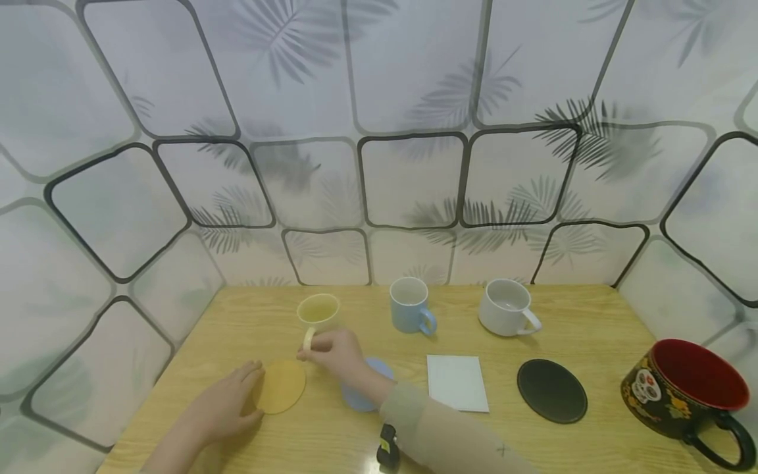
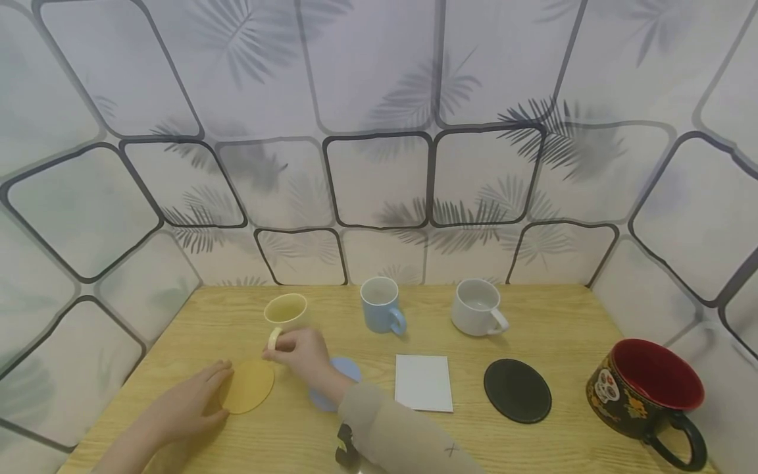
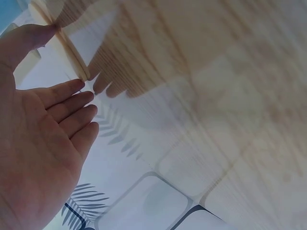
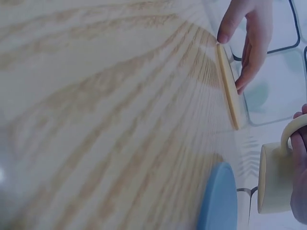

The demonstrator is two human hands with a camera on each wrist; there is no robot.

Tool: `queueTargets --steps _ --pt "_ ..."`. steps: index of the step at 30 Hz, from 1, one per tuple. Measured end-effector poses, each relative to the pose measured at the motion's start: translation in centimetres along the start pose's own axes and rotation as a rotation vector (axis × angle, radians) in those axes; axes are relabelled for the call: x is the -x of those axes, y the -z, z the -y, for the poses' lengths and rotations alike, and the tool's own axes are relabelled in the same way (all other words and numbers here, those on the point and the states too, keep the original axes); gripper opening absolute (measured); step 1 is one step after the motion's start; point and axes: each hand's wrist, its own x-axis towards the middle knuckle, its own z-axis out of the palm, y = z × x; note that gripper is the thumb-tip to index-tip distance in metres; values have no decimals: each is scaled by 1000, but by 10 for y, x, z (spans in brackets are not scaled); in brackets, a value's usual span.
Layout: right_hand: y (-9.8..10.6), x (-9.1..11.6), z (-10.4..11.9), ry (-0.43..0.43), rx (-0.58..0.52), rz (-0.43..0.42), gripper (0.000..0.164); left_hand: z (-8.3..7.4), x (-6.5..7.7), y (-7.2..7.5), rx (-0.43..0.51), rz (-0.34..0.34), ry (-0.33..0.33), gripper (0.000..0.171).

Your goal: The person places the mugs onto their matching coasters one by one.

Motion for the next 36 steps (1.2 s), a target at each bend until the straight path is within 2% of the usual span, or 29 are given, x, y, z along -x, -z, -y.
queueTargets --steps 13,23,36 --pt "-13 10 10 14 -39 8 11 0 0 -1 30 -19 13 75" --pt "-21 21 17 23 -111 46 12 -2 -1 -1 51 19 47 76" --pt "-34 29 21 13 -87 93 15 -1 -1 0 43 -5 35 75"
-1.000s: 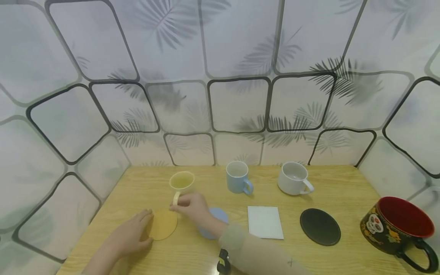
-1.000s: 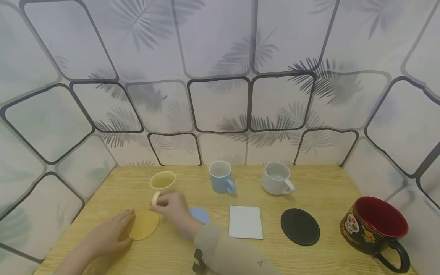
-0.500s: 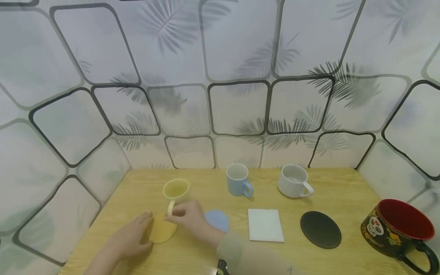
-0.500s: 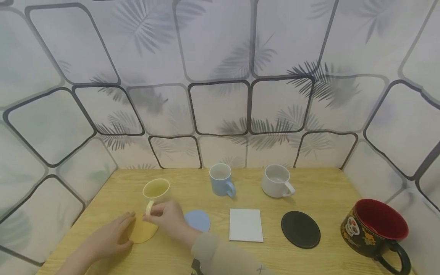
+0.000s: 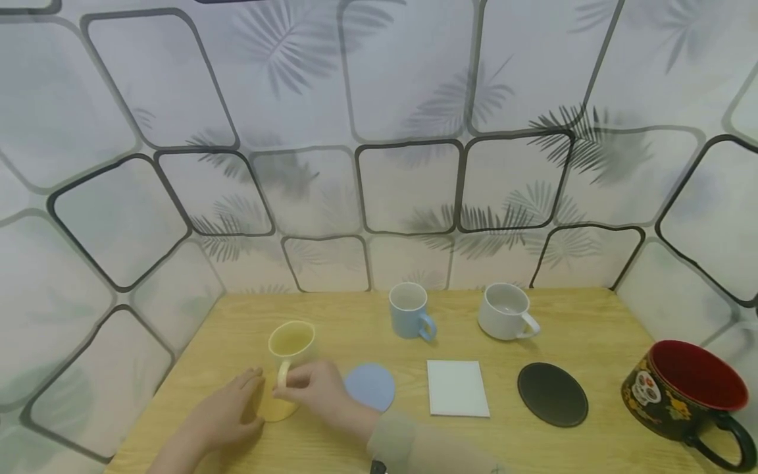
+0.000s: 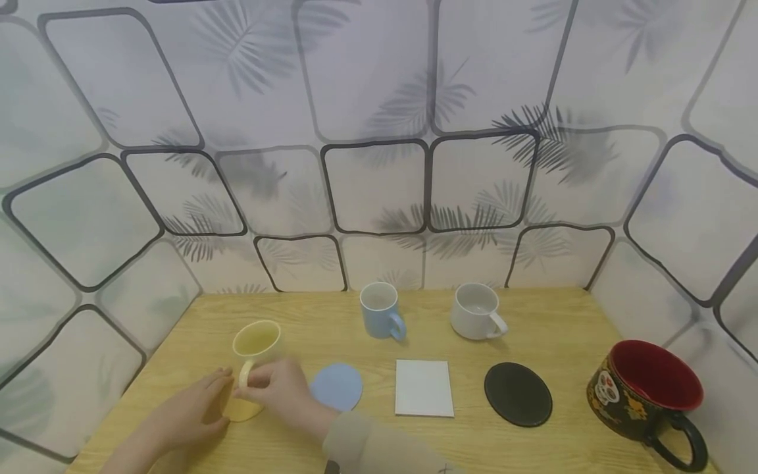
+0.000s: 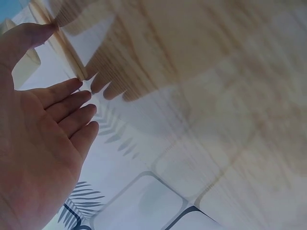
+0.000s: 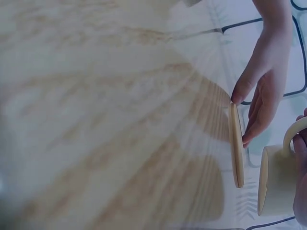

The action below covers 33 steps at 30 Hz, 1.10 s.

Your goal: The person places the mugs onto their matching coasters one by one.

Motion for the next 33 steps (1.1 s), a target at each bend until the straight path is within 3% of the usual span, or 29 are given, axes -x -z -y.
queueTargets --steps 19,33 --pt "-17 6 -5 71 33 38 19 5 3 -3 32 -19 12 74" --pt "-28 9 -4 25 41 32 17 6 1 -2 24 -47 -21 60"
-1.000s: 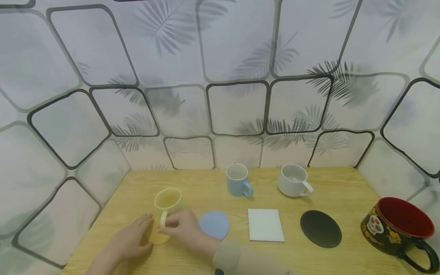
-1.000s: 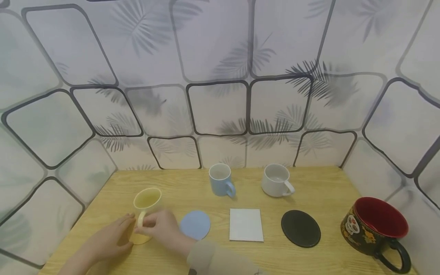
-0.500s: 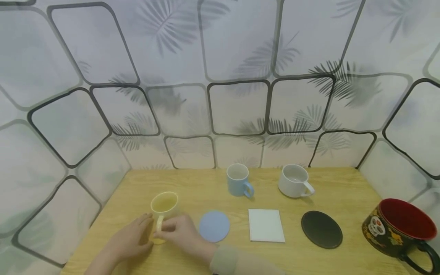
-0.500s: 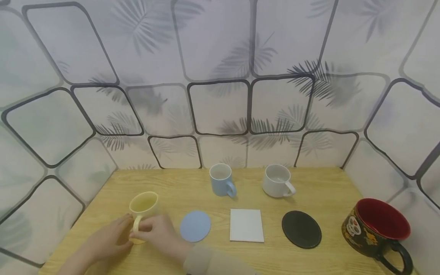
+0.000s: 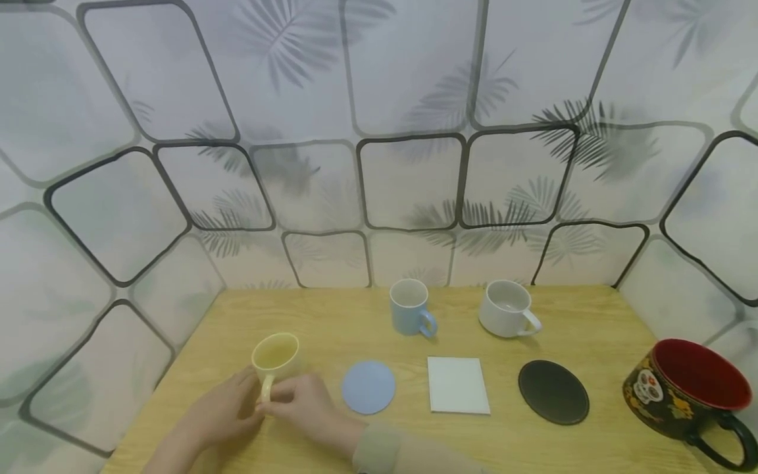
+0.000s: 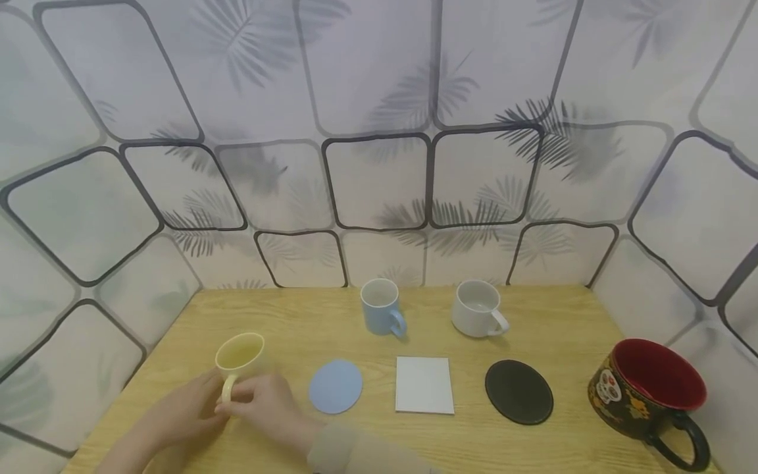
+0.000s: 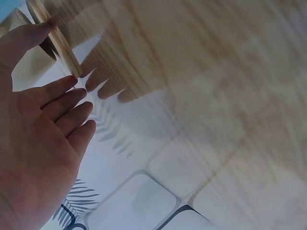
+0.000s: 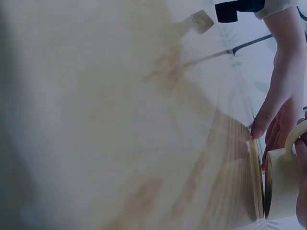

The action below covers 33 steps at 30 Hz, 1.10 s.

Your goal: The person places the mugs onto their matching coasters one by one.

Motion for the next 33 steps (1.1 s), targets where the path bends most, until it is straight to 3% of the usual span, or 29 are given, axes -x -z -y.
queueTargets --steps 14,26,33 --pt "-9 0 -2 4 -19 3 13 1 -3 -1 -1 -8 12 59" --pt "-13 4 5 -18 -9 61 13 2 -1 0 28 -18 -1 69" --pt "-16 6 6 -28 18 43 12 4 1 -1 25 -17 -17 72"
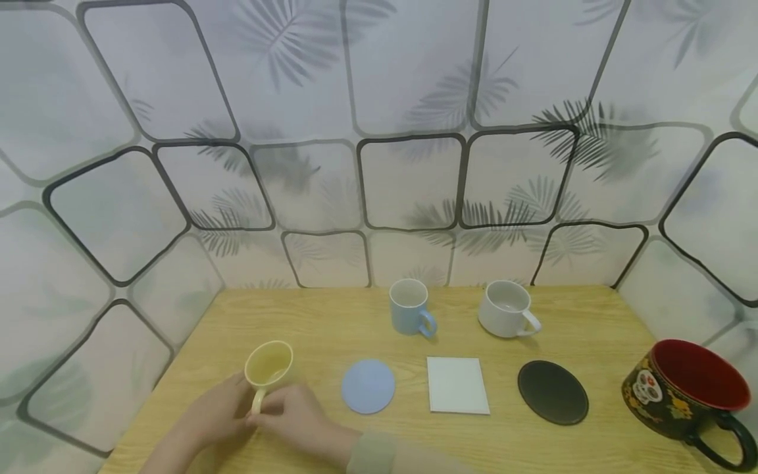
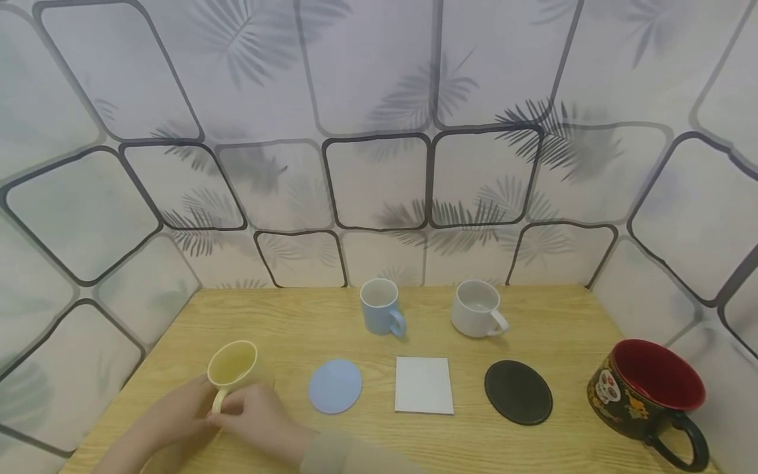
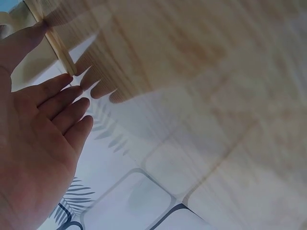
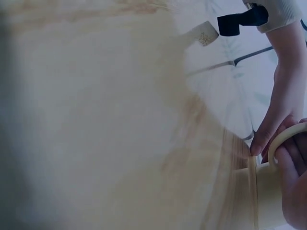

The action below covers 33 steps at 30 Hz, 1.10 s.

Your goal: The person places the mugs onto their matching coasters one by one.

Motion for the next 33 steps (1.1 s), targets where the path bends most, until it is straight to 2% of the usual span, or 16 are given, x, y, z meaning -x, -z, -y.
queueTargets --steps 8,12,15,24,33 --pt "-11 6 5 -21 137 -156 13 -1 -2 1 -4 -11 -16 72" --pt "-15 7 9 -5 196 -192 14 -1 -2 3 -4 1 -17 75" --pt "-16 7 10 25 243 -200 14 -1 -2 5 -4 15 -5 75" --pt "-18 5 10 44 219 -177 11 -1 -2 6 7 25 -8 67" --pt "-20 -1 4 105 227 -158 7 0 -3 5 1 -13 -45 51"
